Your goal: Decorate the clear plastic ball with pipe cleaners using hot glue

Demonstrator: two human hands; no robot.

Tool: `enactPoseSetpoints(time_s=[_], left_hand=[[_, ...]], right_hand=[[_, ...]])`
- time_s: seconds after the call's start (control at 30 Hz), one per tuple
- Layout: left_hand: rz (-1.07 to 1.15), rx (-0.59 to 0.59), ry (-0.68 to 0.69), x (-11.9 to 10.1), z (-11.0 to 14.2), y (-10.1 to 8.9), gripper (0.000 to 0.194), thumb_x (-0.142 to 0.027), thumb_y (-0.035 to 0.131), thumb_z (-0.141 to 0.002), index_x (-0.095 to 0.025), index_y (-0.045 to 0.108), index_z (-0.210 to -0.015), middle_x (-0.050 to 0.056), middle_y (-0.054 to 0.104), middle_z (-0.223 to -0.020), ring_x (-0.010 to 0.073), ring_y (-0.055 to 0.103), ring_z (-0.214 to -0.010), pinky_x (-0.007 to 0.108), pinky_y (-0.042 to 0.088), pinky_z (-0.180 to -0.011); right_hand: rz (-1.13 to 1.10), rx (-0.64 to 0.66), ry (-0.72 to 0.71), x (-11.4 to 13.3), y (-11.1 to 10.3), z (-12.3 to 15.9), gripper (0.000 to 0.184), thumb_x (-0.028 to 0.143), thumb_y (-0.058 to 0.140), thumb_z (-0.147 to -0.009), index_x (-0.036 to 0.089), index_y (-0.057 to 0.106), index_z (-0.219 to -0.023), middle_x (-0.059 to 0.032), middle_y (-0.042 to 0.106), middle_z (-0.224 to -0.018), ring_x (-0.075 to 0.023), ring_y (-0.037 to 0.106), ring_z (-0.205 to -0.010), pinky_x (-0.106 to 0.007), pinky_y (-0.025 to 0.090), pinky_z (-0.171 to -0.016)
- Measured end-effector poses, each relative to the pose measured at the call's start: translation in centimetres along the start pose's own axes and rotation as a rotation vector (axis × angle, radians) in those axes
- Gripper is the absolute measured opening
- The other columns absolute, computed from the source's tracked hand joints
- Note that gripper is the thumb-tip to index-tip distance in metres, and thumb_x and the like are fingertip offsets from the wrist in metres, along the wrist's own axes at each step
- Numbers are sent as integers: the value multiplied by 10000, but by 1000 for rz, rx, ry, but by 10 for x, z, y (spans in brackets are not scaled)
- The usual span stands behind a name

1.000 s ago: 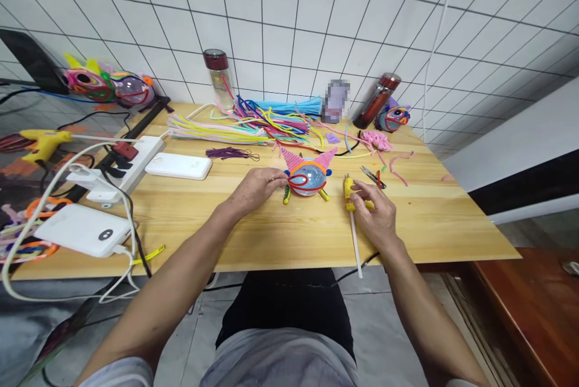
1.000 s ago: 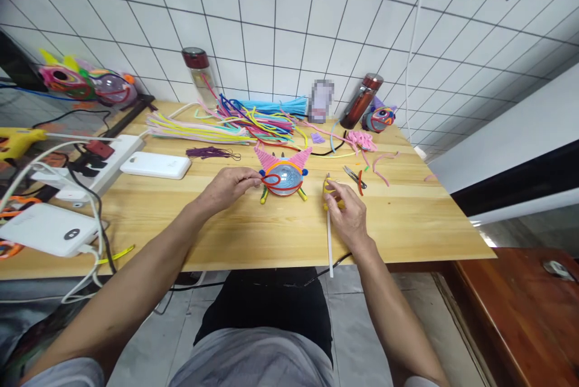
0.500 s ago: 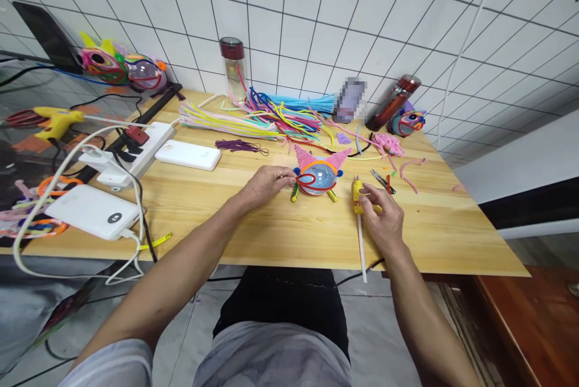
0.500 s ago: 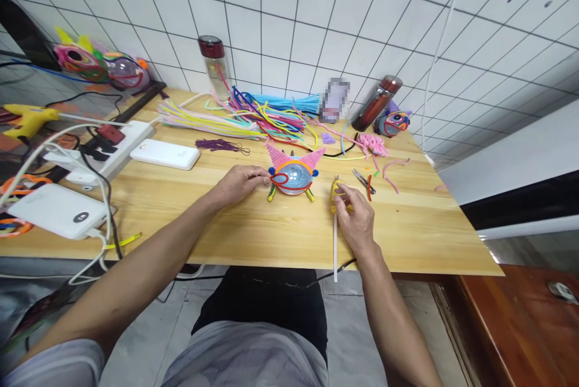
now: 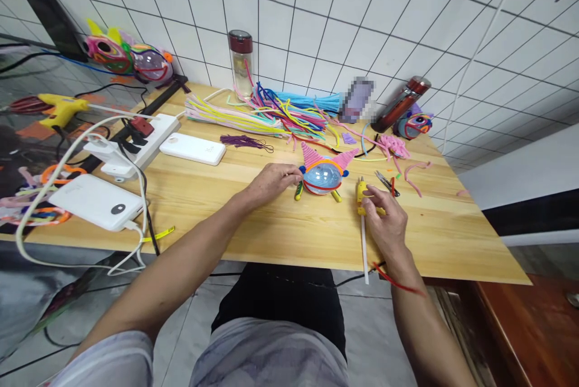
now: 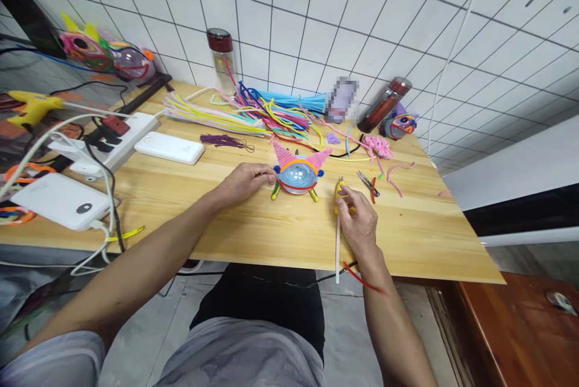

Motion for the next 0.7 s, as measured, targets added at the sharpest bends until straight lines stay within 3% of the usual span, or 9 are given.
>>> enactPoseSetpoints(time_s=[0.23, 0.33, 0.43, 0.5, 0.6, 0.7], left_hand=[[-14, -2, 19, -5, 1, -2, 262, -334, 596, -968, -207, 818, -912, 22, 845, -945, 194, 754, -889, 278, 541, -840], [14, -4, 12, -7, 2, -2, 251, -333, 613, -959, -207, 806, -861, 16, 833, -899, 187, 738, -846, 272, 531, -811], [49, -65, -8, -6, 3, -4, 202, -274, 648, -924, -208, 788, -795, 11, 814, -826, 178, 715, -791, 269, 525, -787], [57, -144, -29, -4, 3, -7, 185, -271, 699, -916, -210, 774, -758, 0, 772, -726, 159, 648, -676, 260, 492, -691], [94, -244, -31, -2, 2, -11, 202, -291, 763, -914, -191, 759, -738, -26, 691, -617, 104, 492, -525, 242, 377, -551], [159, -365, 5, -5, 2, -16, 297, -320, 775, -933, -156, 736, -689, -47, 601, -530, 71, 429, -473, 237, 341, -529]], right_hand=[[2, -12, -11, 3, 4, -3, 247, 285, 655, -1019, 212, 768, -1227, -82, 832, -1022, -185, 751, -739, -329, 643, -674], [25, -12, 18, 0, 7, -7, 233, 288, 642, -1018, 215, 770, -1199, -82, 832, -1016, -195, 761, -776, -353, 658, -733], [2, -111, 109, -8, 2, -9, 251, 325, 634, -1034, 219, 751, -1230, -75, 823, -1047, -206, 777, -843, -381, 669, -796], [-72, -235, 163, -11, -13, -7, 271, 335, 608, -1054, 206, 724, -1262, -81, 808, -1064, -207, 782, -873, -385, 672, -792], [-84, -486, 239, -5, -52, 8, 227, 300, 575, -1055, 197, 694, -1218, -73, 783, -1035, -180, 765, -787, -355, 655, -712], [-95, -740, 252, 10, -95, 39, 144, 205, 538, -961, 216, 675, -1007, 0, 732, -848, -153, 699, -617, -317, 592, -584]])
Point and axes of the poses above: each hand's wrist, its own z-axis away from the middle knuckle, its own y-axis out of the palm, x = y × z, the point moved 4 cm from there along -z, towards the middle knuckle
